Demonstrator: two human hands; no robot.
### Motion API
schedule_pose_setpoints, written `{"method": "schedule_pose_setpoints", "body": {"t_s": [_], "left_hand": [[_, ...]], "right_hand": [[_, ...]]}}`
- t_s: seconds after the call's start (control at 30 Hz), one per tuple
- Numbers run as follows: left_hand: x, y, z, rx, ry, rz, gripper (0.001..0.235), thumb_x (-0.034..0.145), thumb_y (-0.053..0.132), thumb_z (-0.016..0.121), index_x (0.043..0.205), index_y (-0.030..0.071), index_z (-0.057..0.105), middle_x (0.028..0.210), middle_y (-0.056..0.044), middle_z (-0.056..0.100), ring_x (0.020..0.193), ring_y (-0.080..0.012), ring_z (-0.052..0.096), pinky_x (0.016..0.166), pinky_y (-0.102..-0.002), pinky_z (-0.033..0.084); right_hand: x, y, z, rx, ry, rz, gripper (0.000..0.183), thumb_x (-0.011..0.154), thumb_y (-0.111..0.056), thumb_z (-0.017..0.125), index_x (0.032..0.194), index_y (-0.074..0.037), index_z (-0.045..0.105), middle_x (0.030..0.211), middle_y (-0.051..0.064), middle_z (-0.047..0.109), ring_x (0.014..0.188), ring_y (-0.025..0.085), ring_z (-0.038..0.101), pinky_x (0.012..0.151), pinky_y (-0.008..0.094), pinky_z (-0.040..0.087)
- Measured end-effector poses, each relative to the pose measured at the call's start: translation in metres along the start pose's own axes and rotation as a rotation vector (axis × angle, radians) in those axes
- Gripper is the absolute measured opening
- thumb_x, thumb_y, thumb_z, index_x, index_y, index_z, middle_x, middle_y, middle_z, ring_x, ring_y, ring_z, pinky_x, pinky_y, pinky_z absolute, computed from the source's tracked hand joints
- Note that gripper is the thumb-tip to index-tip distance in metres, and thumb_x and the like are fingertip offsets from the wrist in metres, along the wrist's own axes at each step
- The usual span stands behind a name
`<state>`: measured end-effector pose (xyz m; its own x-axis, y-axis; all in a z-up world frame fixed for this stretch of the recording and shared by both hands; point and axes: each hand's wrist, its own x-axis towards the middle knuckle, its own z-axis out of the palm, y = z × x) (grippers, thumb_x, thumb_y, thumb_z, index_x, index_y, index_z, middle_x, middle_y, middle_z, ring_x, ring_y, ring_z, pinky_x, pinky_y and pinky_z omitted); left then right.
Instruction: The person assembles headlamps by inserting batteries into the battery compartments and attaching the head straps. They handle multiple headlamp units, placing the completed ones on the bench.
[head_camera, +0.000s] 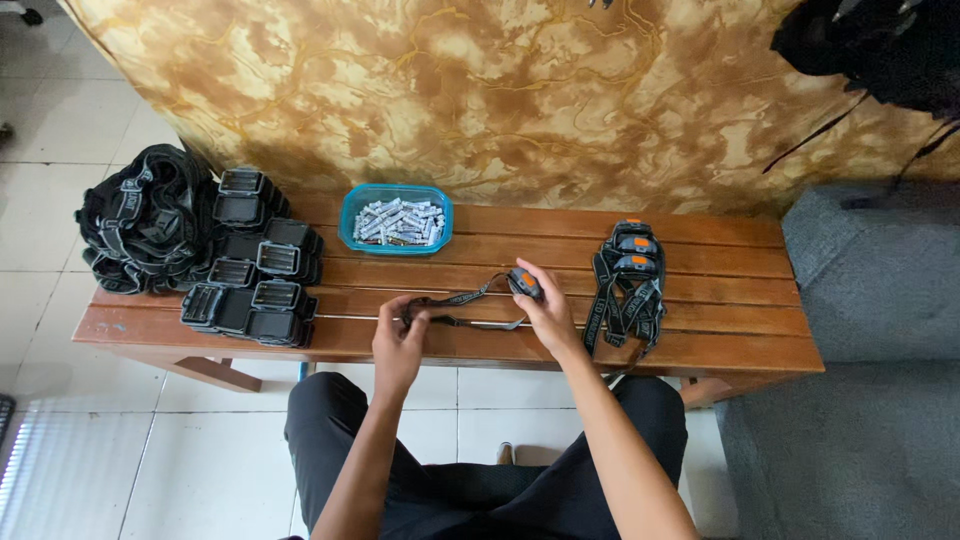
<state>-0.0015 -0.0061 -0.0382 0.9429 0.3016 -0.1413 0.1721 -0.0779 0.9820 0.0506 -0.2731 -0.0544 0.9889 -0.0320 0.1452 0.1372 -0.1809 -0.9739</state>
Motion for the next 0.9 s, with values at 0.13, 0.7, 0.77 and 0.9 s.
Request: {"method": "schedule_pose_setpoints", "body": {"t_s": [0.13, 0.7, 0.77, 0.9], "left_hand": [[-0.012, 0.007, 0.007, 0.021, -0.118, 0.028, 0.062, 0.084, -0.005, 0.074, 0.142, 0.002, 0.053, 0.146, -0.028, 0.054, 0.121, -0.0457, 0.069, 0.105, -0.044, 0.06], [-0.103, 0.007, 0.176, 0.232, -0.46, 0.575, 0.024, 0.08, 0.02, 0.087, 0.093, 0.015, 0.067, 0.086, -0.006, 0.07, 0.077, -0.0304, 0.075, 0.065, -0.036, 0.062], [-0.115, 0.006, 0.194, 0.24, -0.508, 0.591, 0.025, 0.082, 0.023, 0.086, 0.092, 0.014, 0.065, 0.086, -0.008, 0.068, 0.078, -0.0325, 0.075, 0.067, -0.039, 0.062], [-0.127, 0.003, 0.223, 0.308, -0.606, 0.583, 0.032, 0.082, 0.031, 0.085, 0.094, 0.013, 0.061, 0.092, -0.009, 0.065, 0.082, -0.0385, 0.073, 0.073, -0.047, 0.061]], "right_hand": [[-0.006, -0.005, 0.0, -0.076, 0.017, -0.009, 0.066, 0.088, -0.011, 0.076, 0.152, -0.02, 0.064, 0.137, 0.017, 0.058, 0.134, 0.031, 0.054, 0.117, 0.043, 0.043], [-0.009, -0.02, -0.186, -0.591, 0.312, 0.048, 0.048, 0.078, -0.017, 0.077, 0.121, -0.038, 0.08, 0.089, 0.006, 0.06, 0.086, 0.025, 0.065, 0.086, 0.041, 0.055], [-0.007, -0.012, -0.187, -0.626, 0.3, 0.031, 0.048, 0.077, -0.017, 0.078, 0.121, -0.038, 0.079, 0.095, 0.008, 0.063, 0.089, 0.028, 0.067, 0.086, 0.042, 0.056], [-0.005, -0.006, -0.186, -0.584, 0.28, -0.08, 0.046, 0.077, -0.007, 0.079, 0.117, -0.029, 0.081, 0.121, 0.01, 0.067, 0.104, 0.037, 0.07, 0.089, 0.043, 0.059]]}}
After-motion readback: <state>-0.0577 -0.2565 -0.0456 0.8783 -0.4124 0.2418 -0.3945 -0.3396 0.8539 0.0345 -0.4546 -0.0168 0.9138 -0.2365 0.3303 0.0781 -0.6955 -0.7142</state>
